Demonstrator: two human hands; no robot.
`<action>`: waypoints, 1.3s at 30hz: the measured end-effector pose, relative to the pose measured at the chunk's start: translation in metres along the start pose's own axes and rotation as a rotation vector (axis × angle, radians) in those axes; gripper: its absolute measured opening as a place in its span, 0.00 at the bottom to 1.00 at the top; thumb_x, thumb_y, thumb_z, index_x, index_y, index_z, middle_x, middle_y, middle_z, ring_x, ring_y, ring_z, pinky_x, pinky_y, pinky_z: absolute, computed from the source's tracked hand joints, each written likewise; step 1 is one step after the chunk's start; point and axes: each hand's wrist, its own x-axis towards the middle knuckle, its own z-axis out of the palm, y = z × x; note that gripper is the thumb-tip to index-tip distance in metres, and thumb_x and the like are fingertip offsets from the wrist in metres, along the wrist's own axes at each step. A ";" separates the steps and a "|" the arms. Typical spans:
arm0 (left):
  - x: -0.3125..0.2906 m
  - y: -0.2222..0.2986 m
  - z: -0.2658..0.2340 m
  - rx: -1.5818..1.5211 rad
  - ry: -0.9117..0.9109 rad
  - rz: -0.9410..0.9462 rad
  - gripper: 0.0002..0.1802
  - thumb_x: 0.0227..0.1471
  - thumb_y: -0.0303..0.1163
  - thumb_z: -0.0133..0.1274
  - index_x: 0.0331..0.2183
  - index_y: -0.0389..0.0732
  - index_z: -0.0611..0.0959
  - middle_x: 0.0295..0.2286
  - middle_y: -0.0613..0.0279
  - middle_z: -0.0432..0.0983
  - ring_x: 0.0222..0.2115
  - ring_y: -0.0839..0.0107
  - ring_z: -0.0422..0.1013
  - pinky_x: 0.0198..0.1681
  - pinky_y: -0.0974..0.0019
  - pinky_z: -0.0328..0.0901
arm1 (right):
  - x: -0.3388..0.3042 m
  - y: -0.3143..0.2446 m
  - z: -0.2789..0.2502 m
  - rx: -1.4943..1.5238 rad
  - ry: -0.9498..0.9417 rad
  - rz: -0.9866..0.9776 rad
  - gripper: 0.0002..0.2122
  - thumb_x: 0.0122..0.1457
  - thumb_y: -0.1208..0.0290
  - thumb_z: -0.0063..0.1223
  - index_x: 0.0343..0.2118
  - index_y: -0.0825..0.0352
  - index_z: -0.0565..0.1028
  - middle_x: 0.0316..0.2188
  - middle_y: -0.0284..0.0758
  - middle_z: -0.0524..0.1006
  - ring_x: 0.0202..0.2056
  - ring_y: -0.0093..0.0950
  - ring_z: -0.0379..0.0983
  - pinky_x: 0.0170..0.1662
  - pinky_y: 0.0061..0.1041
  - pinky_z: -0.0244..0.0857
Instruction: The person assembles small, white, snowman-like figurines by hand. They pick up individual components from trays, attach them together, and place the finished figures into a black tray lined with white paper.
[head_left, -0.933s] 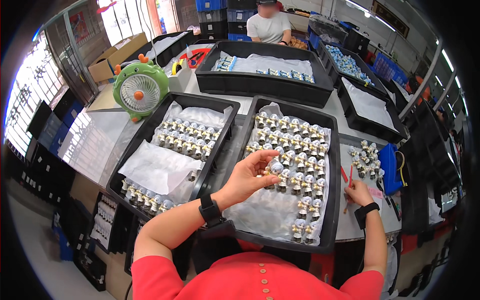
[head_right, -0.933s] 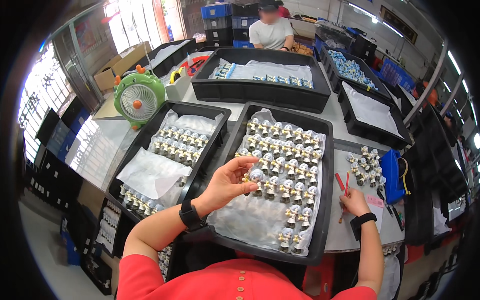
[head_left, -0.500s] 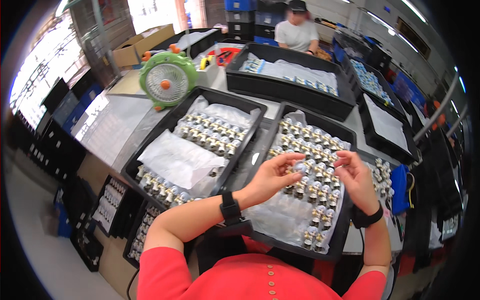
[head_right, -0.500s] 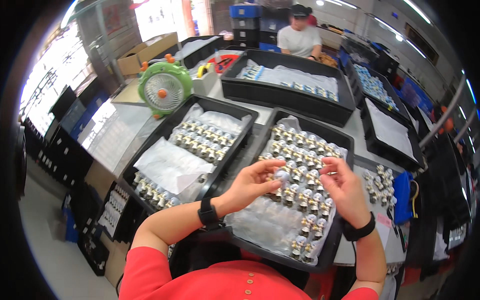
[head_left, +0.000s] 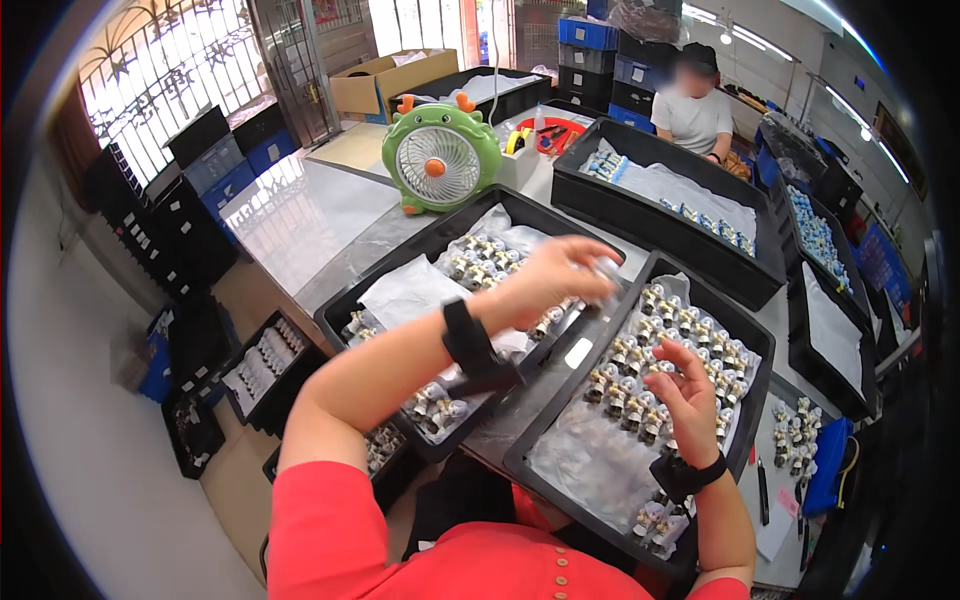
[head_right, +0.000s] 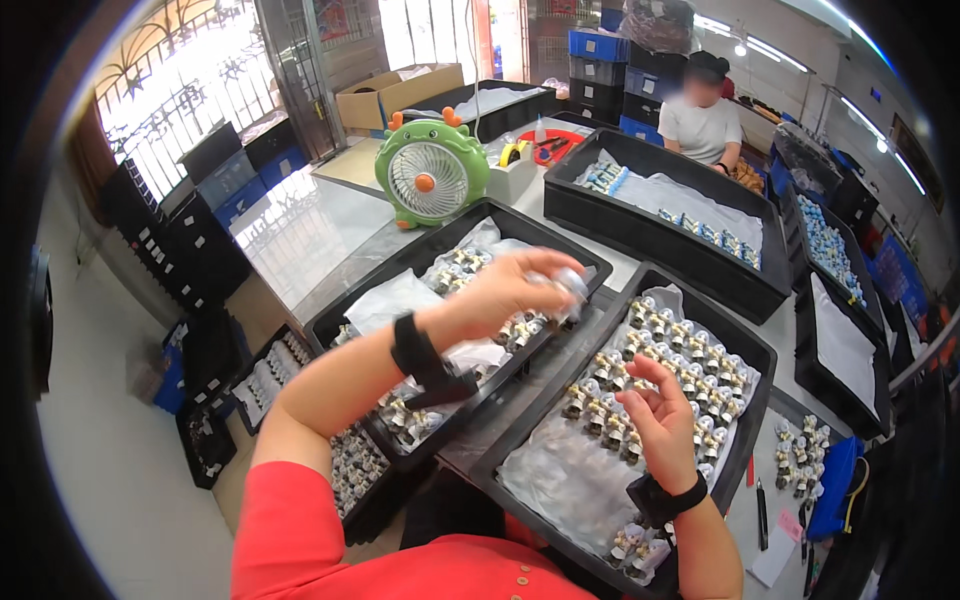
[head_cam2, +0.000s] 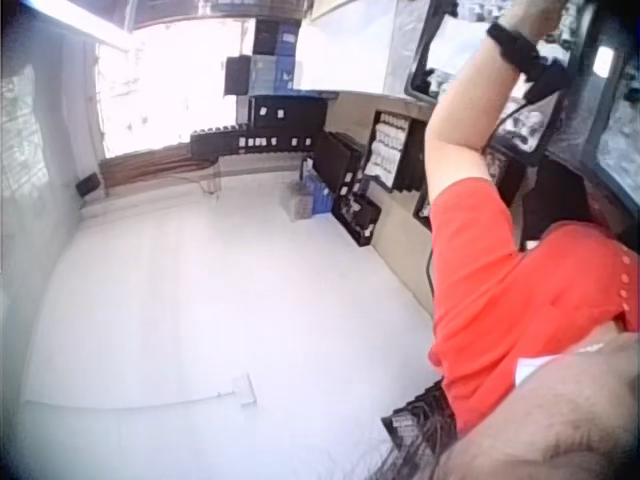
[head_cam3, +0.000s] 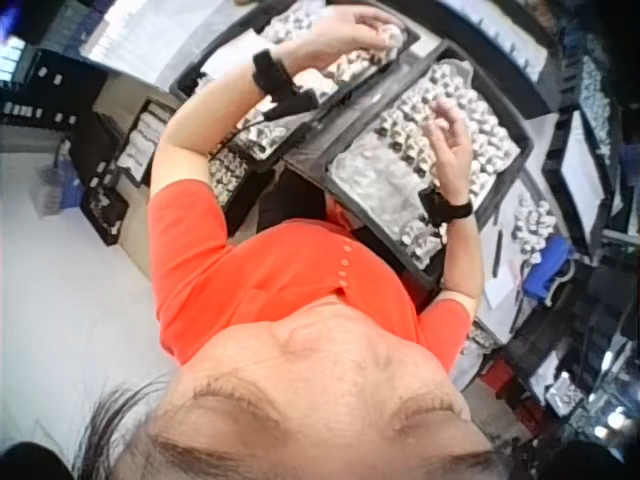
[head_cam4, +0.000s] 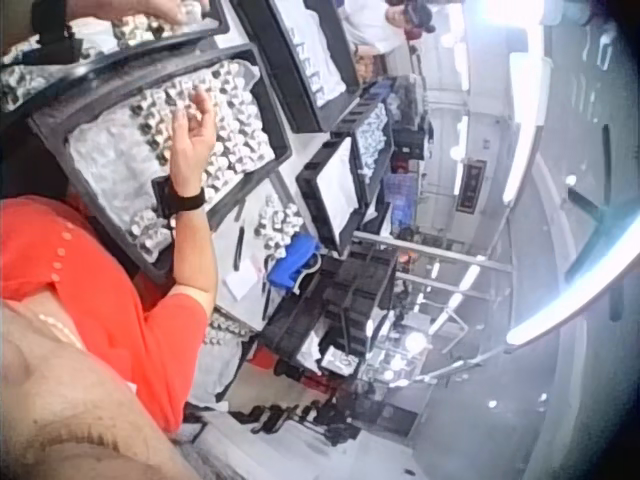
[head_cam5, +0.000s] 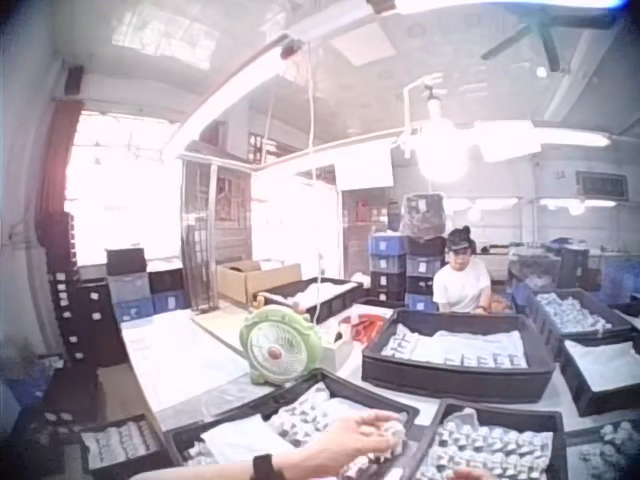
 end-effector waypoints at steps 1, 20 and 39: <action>0.010 0.005 -0.029 0.259 0.094 0.069 0.21 0.44 0.24 0.59 0.44 0.36 0.78 0.34 0.62 0.76 0.32 0.78 0.74 0.35 0.75 0.68 | -0.003 -0.001 -0.004 -0.002 0.009 -0.006 0.20 0.59 0.79 0.48 0.54 0.70 0.64 0.47 0.35 0.69 0.39 0.20 0.71 0.43 0.18 0.65; 0.010 -0.062 -0.220 1.686 0.189 -0.270 0.16 0.44 0.26 0.49 0.39 0.42 0.79 0.32 0.50 0.78 0.36 0.53 0.73 0.40 0.54 0.67 | 0.004 0.013 -0.004 -0.274 -0.027 0.089 0.12 0.57 0.77 0.49 0.44 0.70 0.74 0.27 0.33 0.78 0.27 0.17 0.72 0.31 0.16 0.66; -0.010 -0.085 -0.225 1.461 0.161 -0.183 0.24 0.44 0.22 0.55 0.47 0.40 0.75 0.38 0.48 0.75 0.41 0.51 0.71 0.45 0.54 0.65 | 0.007 0.016 -0.004 -0.333 -0.065 0.166 0.10 0.58 0.77 0.49 0.42 0.71 0.75 0.26 0.32 0.78 0.28 0.16 0.73 0.31 0.16 0.66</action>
